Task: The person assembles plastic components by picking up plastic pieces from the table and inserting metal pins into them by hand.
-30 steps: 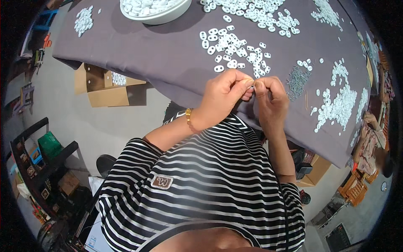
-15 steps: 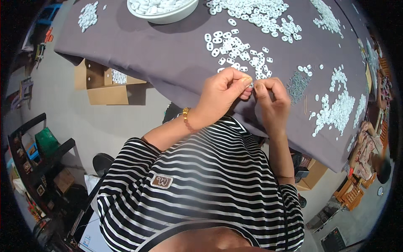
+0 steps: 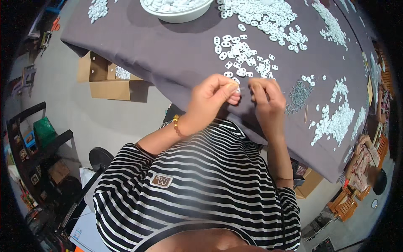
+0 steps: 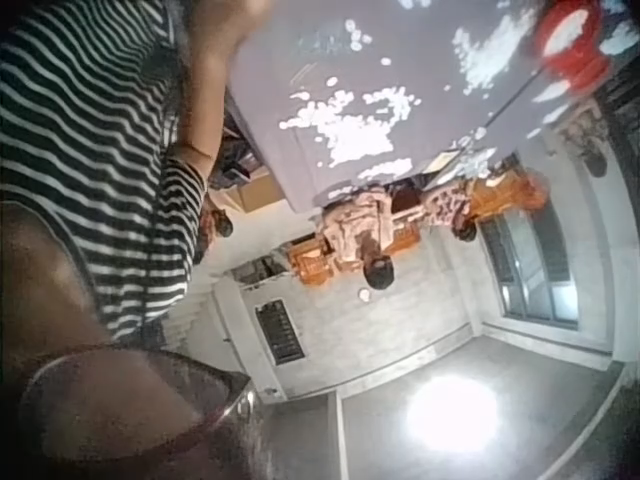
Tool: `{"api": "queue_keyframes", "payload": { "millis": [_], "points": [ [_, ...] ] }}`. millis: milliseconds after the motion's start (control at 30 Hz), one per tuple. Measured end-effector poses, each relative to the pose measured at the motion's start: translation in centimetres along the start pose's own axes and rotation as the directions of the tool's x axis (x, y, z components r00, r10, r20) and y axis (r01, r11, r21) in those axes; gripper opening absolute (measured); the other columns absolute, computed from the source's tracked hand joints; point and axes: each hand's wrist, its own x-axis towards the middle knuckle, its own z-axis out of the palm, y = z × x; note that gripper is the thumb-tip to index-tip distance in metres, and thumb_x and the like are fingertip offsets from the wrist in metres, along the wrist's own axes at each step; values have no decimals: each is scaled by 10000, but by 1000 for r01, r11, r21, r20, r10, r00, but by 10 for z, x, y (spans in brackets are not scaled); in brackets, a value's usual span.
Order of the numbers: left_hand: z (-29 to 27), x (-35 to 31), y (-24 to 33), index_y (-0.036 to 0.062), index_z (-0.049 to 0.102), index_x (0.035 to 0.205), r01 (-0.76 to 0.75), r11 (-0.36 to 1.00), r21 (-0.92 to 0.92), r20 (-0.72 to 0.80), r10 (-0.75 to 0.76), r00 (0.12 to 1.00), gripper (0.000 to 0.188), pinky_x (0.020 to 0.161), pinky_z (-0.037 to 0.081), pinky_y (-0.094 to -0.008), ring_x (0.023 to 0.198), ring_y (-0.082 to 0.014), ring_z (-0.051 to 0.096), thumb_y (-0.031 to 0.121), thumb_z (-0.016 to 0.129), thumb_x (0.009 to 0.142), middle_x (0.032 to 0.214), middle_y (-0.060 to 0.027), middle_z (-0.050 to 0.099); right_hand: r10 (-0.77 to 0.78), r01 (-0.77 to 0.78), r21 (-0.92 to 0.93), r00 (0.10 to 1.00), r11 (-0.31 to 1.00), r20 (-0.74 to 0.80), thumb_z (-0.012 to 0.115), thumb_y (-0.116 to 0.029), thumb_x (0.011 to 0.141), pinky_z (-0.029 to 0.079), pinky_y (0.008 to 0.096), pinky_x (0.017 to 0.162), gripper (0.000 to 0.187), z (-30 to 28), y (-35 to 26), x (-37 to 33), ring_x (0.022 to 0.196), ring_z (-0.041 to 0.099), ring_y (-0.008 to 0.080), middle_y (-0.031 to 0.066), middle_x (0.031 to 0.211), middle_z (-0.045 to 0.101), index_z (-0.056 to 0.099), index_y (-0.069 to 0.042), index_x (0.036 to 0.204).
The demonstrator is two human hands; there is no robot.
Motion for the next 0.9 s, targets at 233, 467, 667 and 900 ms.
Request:
{"api": "queue_keyframes", "payload": {
  "millis": [233, 467, 667, 900],
  "points": [
    [-9, 5, -1, -36, 589, 1022, -29, 998, 63, -73, 34, 997, 182, 740, 558, -256, 784, -105, 642, 141, 571, 989, 886, -70, 662, -522, 483, -526, 849, 700, 84, 716, -74, 811, 412, 361, 661, 257, 16, 10, 24, 759, 588, 229, 57, 877, 604, 651, -50, 1059],
    [-5, 10, -3, -38, 585, 1027, -35, 999, 2, -48, 35, 998, 178, 730, 559, -260, 784, -113, 641, 135, 573, 986, 893, -80, 657, -379, 372, -399, 923, 838, 64, 696, -57, 845, 442, 314, 639, 153, 10, 15, 24, 731, 598, 201, 77, 856, 629, 659, -36, 992],
    [6, 16, 3, -39, 582, 1007, 107, 992, -66, -25, -109, 994, 190, 700, 553, -249, 774, -111, 633, 146, 600, 971, 895, -94, 653, 282, -315, 417, 949, 853, 141, 605, -88, 950, 415, 180, 593, 197, -10, 2, 18, 650, 491, 40, 38, 902, 654, 650, 49, 1084],
    [18, 21, 3, -36, 601, 966, 65, 998, 4, -47, -65, 997, 162, 654, 536, -225, 709, -83, 622, 125, 607, 959, 841, -63, 663, 283, -309, 492, 950, 814, 130, 592, -96, 954, 422, 194, 596, 205, -15, -4, 12, 644, 505, 51, 45, 885, 657, 647, 49, 1088]
  ]
}}
